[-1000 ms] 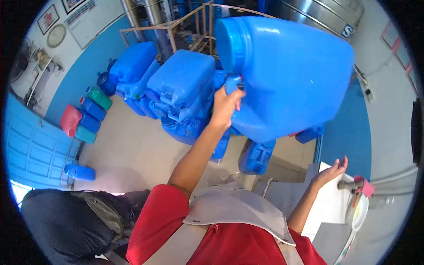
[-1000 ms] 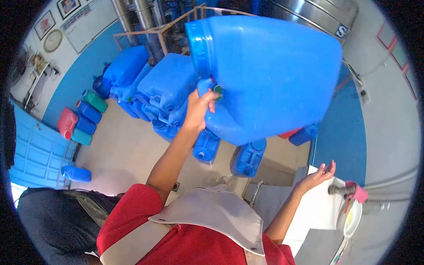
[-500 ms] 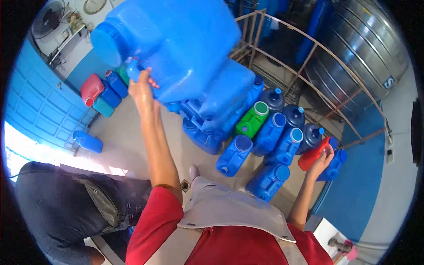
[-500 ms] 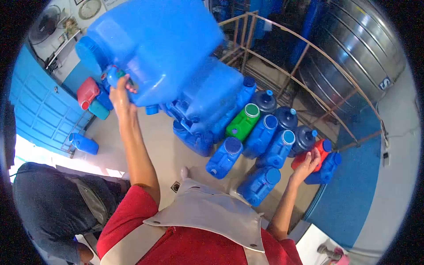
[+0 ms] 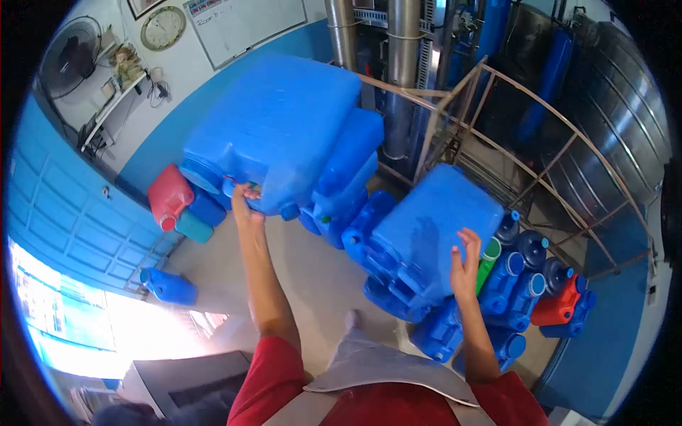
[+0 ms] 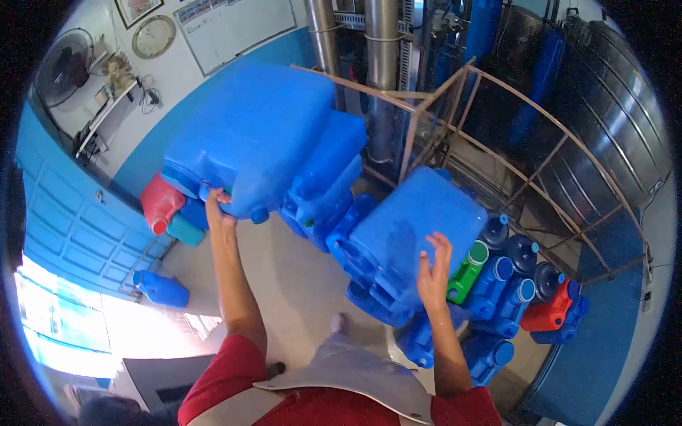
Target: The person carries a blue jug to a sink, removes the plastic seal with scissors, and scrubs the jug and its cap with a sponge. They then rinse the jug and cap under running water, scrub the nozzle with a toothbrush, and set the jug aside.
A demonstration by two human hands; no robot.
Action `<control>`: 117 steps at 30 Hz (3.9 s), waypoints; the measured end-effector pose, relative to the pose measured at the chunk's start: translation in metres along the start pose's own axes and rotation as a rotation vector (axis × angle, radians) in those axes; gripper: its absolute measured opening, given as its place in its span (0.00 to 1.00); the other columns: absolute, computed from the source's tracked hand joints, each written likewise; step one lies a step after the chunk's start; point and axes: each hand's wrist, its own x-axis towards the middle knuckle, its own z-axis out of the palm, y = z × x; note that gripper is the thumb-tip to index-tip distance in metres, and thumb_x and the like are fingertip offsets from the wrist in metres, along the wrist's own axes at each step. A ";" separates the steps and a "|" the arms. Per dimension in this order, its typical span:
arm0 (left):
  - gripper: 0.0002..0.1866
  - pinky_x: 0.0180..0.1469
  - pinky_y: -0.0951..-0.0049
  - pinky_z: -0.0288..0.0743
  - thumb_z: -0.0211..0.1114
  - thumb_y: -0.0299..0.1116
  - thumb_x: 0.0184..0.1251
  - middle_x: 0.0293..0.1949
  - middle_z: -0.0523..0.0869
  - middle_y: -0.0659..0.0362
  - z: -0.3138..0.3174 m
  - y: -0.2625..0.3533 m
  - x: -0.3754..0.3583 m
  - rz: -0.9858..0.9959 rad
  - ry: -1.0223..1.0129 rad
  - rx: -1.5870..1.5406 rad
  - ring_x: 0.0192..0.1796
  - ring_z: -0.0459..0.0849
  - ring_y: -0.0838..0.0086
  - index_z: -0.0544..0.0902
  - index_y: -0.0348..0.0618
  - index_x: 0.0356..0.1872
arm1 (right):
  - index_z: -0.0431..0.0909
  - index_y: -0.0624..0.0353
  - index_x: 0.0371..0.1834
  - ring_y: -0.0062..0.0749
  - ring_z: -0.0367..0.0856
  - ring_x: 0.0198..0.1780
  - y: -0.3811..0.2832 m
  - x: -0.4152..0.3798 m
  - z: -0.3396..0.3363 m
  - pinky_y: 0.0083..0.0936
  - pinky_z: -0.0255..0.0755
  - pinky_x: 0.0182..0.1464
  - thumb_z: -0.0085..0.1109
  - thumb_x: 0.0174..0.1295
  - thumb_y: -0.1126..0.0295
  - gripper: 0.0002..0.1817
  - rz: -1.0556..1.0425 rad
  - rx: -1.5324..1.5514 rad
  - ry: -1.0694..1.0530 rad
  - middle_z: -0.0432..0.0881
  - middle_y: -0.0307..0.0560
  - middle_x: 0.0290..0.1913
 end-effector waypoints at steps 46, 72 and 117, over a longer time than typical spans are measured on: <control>0.34 0.68 0.51 0.46 0.63 0.42 0.57 0.65 0.58 0.40 0.129 -0.220 -0.004 1.195 -0.305 1.450 0.68 0.53 0.46 0.63 0.33 0.60 | 0.69 0.62 0.51 0.51 0.65 0.59 0.067 -0.032 -0.085 0.37 0.59 0.62 0.47 0.62 0.71 0.15 0.306 -0.349 0.203 0.65 0.58 0.57; 0.27 0.34 0.61 0.74 0.66 0.29 0.46 0.32 0.82 0.55 -0.262 -0.676 -0.556 -0.949 -0.847 1.510 0.31 0.80 0.63 0.74 0.40 0.52 | 0.75 0.66 0.44 0.49 0.77 0.48 0.255 -0.436 -0.324 0.34 0.69 0.53 0.47 0.62 0.74 0.11 1.041 -0.199 0.002 0.79 0.58 0.44; 0.21 0.38 0.53 0.74 0.64 0.48 0.52 0.30 0.82 0.44 0.124 -0.157 -1.431 0.400 -2.880 -0.099 0.35 0.81 0.48 0.78 0.43 0.41 | 0.75 0.64 0.45 0.41 0.76 0.51 -0.267 -0.826 -0.798 0.35 0.67 0.58 0.43 0.65 0.73 0.12 0.504 -1.297 1.591 0.78 0.50 0.44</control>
